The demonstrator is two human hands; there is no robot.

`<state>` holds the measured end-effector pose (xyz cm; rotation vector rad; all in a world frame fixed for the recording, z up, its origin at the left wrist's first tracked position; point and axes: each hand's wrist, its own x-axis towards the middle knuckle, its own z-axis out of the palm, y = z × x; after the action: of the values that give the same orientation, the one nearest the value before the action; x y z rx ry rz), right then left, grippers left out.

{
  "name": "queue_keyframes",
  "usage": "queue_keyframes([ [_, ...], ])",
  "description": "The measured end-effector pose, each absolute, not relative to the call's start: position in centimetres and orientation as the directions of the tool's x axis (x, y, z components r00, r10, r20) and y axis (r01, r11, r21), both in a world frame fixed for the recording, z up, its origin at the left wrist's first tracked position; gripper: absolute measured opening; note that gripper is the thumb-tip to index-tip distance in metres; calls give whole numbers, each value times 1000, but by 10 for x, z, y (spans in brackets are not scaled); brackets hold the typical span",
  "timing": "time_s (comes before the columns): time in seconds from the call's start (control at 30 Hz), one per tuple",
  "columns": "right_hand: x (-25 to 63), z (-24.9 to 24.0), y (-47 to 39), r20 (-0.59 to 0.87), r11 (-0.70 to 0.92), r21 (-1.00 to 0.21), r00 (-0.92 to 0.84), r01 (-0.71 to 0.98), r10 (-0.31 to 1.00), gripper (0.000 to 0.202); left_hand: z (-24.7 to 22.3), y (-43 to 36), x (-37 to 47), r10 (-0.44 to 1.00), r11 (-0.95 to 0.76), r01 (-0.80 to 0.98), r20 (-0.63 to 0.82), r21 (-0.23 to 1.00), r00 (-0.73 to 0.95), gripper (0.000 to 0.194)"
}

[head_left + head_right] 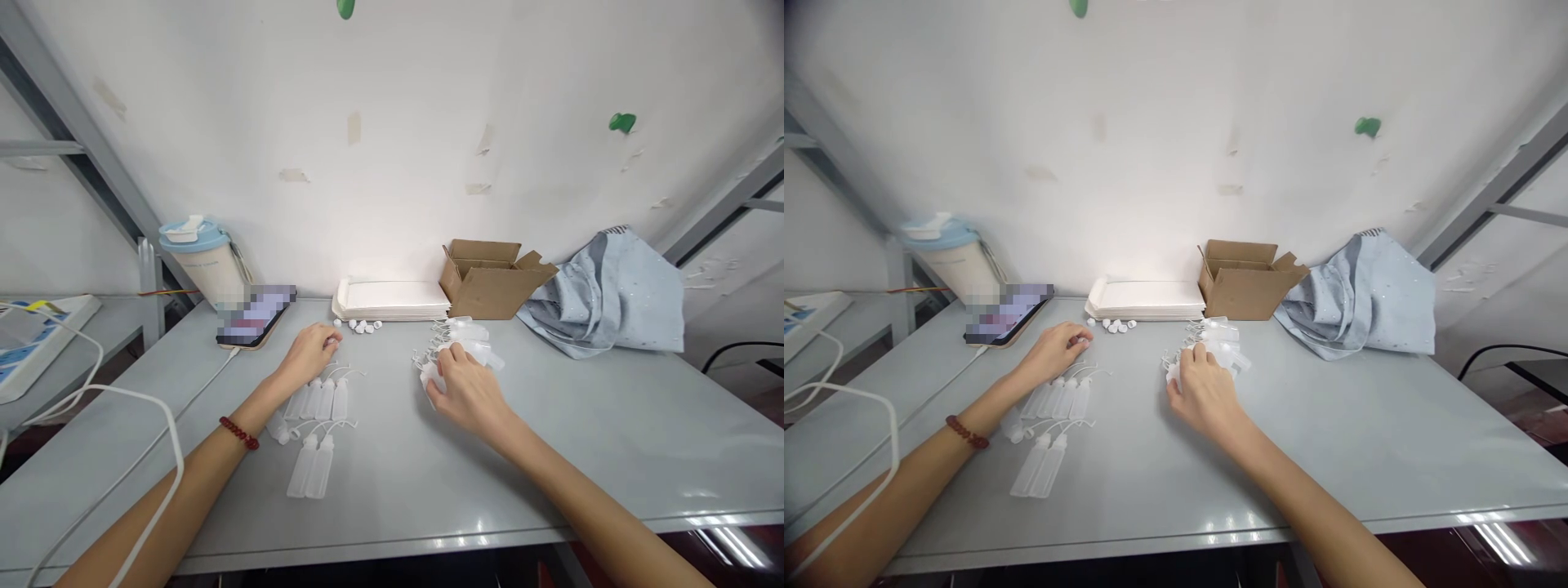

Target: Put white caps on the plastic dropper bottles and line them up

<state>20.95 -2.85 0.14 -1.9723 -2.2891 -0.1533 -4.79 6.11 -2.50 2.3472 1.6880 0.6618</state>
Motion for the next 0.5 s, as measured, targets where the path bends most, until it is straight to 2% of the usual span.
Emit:
queue_keyframes([
  [0.23,207,2,-30,179,164,-11,-160,986,971,11,-19,56,-43,931,-327,837,301,438,205,22],
  [0.37,205,1,-34,346,203,-76,-165,976,924,17,-10,45,-35,925,-344,811,318,473,207,22],
  [0.43,202,-2,-38,459,306,-138,-213,942,862,19,-5,38,-29,915,-380,773,329,509,234,21],
  [0.5,197,-5,-43,528,481,-189,-325,856,785,17,0,31,-23,907,-410,717,335,563,255,20],
])
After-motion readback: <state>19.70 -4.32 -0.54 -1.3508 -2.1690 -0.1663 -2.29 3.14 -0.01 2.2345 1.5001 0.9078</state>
